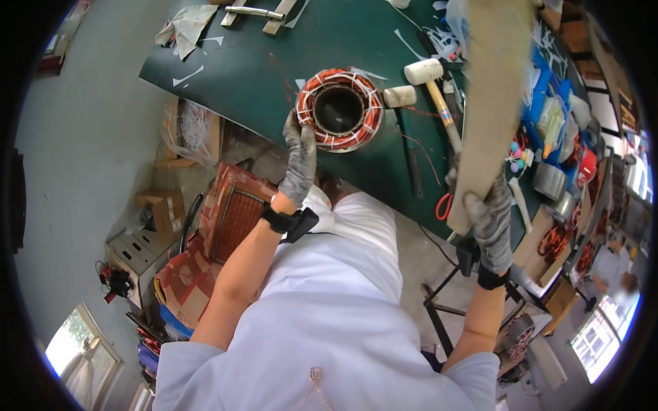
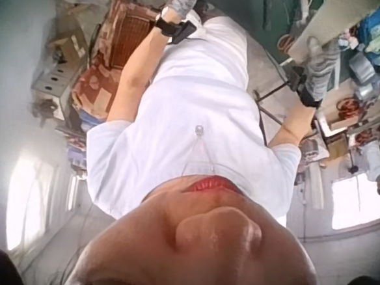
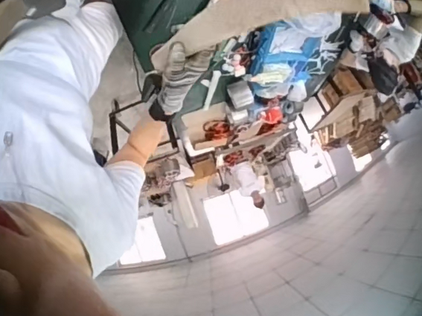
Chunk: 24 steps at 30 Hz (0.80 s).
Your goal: Adjusting and shaping copper coils inside a motor stator using a rubber mallet and a punch tool.
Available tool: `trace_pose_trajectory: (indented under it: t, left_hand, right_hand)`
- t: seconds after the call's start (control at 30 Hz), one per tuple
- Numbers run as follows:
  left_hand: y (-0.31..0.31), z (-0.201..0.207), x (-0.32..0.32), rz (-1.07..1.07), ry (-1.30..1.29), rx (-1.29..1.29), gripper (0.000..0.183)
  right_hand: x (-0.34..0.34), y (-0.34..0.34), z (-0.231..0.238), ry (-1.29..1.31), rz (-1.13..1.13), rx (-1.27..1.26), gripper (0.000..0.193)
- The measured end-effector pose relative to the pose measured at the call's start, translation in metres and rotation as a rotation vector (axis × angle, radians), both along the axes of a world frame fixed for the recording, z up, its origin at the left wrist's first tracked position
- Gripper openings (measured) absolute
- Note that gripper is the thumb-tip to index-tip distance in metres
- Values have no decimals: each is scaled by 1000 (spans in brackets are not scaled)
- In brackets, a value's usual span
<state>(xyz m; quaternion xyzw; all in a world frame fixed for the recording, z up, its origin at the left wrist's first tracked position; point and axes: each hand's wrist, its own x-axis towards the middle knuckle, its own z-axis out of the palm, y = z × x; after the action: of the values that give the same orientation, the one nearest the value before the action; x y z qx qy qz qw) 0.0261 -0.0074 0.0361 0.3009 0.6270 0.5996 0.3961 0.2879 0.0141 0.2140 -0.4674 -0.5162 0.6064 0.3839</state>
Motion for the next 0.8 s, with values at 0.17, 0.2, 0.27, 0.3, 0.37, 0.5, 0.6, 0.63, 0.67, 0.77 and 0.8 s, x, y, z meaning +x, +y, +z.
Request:
trace_pose_trajectory:
  t: [0.17, 0.2, 0.27, 0.3, 0.37, 0.5, 0.6, 0.63, 0.67, 0.77, 0.8]
  left_hand:
    - [17, 30, -34, -90, -157, 21, 55]
    - [28, 43, -40, -152, -273, 46, 51]
    - [47, 36, -51, -220, -387, 0, 48]
    - [53, 33, -55, -292, -501, -46, 46]
    - [54, 27, -54, -257, -515, -98, 41]
    - [57, 5, -37, -124, -605, 12, 40]
    - [39, 1, -49, -62, -655, 63, 38]
    - [33, -4, -52, -80, -684, 93, 38]
    - [34, -9, -56, -94, -652, 93, 38]
    - [42, -4, -48, -160, -687, 102, 37]
    - [42, -9, -51, -161, -726, 91, 36]
  right_hand:
    - [-13, 8, -25, -221, -82, 193, 52]
    - [-23, 21, -29, -430, -39, 367, 61]
    - [-32, 34, -30, -633, 17, 547, 69]
    - [-34, 39, -27, -661, 78, 581, 72]
    - [-38, 39, -24, -687, 145, 613, 75]
    - [-30, 33, -50, -642, 252, 169, 73]
    - [-53, 46, -51, -741, 434, -9, 70]
    - [-54, 45, -42, -722, 457, 51, 69]
    - [-55, 42, -37, -699, 482, 110, 68]
    - [-71, 14, -29, -339, 308, 80, 67]
    - [-74, 15, -50, -613, 424, 349, 67]
